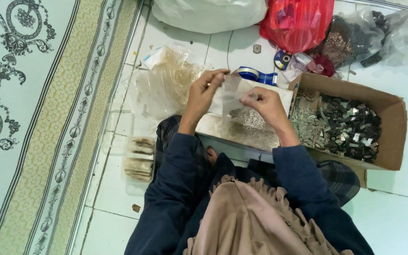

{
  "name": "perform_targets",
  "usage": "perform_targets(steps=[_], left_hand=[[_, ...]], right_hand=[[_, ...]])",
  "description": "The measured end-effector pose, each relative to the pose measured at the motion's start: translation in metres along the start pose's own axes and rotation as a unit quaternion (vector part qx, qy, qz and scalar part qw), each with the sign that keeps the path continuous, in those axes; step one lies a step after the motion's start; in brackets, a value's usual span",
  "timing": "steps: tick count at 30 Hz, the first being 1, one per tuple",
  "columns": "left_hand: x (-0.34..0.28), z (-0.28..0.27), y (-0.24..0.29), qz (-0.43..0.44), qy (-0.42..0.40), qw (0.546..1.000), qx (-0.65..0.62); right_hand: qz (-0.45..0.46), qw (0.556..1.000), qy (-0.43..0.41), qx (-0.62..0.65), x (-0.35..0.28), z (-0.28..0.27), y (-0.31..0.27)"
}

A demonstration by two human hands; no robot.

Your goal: The person sorts small metal rings and clips by hand, placing them into small plastic bags and arranging the bags on a wooden board while sitting on the floor.

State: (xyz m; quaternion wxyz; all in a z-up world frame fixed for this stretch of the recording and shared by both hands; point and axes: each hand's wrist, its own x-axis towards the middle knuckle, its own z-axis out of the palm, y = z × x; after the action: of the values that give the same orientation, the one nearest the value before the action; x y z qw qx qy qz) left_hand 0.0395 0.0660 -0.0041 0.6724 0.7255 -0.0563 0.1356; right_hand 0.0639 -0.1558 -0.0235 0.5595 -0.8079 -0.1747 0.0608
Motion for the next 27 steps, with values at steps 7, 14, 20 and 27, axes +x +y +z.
perform_targets(steps=[7,14,20,27], left_hand=[[-0.048,0.024,-0.112,-0.164,0.007,0.969,-0.185],[-0.104,0.108,-0.152,-0.308,-0.092,0.716,-0.619],[-0.123,0.137,-0.132,-0.407,-0.097,0.656,-0.628],[-0.130,0.154,-0.177,-0.459,-0.068,0.662,-0.589]], right_hand=[[-0.034,0.993,0.075,0.089,-0.011,-0.024,-0.029],[0.009,0.949,0.247,0.196,-0.013,-0.040,-0.030],[0.019,0.963,0.254,0.089,-0.024,-0.051,-0.021],[0.039,0.975,0.219,0.019,-0.049,-0.050,-0.010]])
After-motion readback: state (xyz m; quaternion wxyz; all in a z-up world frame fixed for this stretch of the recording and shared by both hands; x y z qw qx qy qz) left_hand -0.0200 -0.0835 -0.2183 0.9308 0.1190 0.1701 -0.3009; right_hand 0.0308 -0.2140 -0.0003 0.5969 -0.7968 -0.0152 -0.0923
